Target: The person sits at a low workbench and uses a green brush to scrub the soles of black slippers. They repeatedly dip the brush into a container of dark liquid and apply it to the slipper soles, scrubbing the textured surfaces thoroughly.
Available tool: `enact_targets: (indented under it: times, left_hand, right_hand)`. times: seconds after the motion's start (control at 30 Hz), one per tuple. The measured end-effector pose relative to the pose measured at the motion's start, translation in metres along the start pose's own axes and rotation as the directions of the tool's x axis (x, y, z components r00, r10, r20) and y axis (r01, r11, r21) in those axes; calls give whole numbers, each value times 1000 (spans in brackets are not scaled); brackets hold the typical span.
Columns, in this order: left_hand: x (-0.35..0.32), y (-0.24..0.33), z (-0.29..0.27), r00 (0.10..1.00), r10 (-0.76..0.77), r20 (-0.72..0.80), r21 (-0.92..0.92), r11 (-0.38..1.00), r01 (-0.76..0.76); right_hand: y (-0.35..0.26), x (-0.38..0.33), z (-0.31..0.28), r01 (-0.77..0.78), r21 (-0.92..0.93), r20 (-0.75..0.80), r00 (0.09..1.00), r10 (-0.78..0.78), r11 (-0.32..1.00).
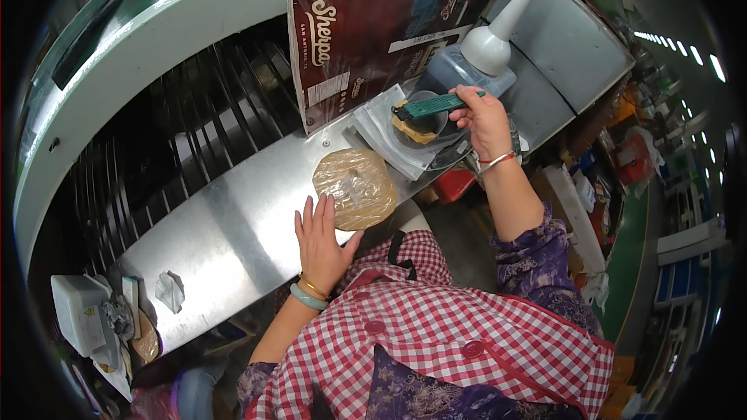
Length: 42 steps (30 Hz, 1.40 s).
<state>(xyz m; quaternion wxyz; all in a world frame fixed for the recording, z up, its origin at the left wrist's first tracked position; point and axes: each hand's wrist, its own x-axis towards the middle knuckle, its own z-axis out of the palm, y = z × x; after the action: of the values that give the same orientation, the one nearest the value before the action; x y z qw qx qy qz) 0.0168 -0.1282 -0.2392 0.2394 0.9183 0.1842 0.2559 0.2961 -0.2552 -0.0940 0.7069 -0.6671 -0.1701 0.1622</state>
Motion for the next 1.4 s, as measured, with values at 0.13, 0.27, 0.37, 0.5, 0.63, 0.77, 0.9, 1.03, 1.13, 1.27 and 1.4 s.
enact_targets:
  times: [0.13, 0.27, 0.37, 0.5, 0.63, 0.77, 0.9, 1.03, 1.13, 1.27, 1.4]
  left_hand:
    - [0, 0, 1, 995, -37, -94, -66, 997, 31]
    - [0, 0, 1, 999, -54, -7, -67, 996, 54]
    - [0, -1, 0, 998, -63, 16, -53, 997, 64]
    - [-1, -3, 1, 998, -60, -3, -17, 998, 60]
    - [-1, -4, 4, 998, -65, -10, -13, 998, 65]
    - [-2, -5, 5, 997, -68, -21, -22, 998, 67]
    - [-1, -4, 2, 997, -65, -42, -23, 998, 64]
    - [0, -4, 2, 996, -82, -20, -38, 996, 81]
    - [0, -4, 1, 997, -72, -21, -19, 997, 72]
    - [-2, -5, -1, 997, -70, -16, -5, 998, 70]
    - [-4, -7, 2, 999, -37, -35, 11, 999, 37]
  right_hand:
    - [-14, -34, 30, 88, -22, 131, 988, -85, 996]
    - [18, -73, 56, 260, -170, 305, 931, -200, 951]
    - [42, -85, 59, 803, -423, 644, 592, -484, 420]
    - [59, -98, 55, 898, -386, 783, 439, -441, 208]
    - [71, -112, 47, 945, -299, 895, 326, -303, 132]
    - [62, -117, 40, 938, -302, 914, 335, -226, 172]
    - [44, -109, 38, 884, -335, 898, 405, -173, 327]
    - [22, -101, 36, 810, -377, 779, 539, -319, 449]
    - [1, -87, 24, 701, -453, 485, 712, -507, 551]
    - [-11, -49, 23, 637, -538, 205, 734, -647, 552]
    - [-5, -24, 17, 599, -745, 293, 689, -663, 294]
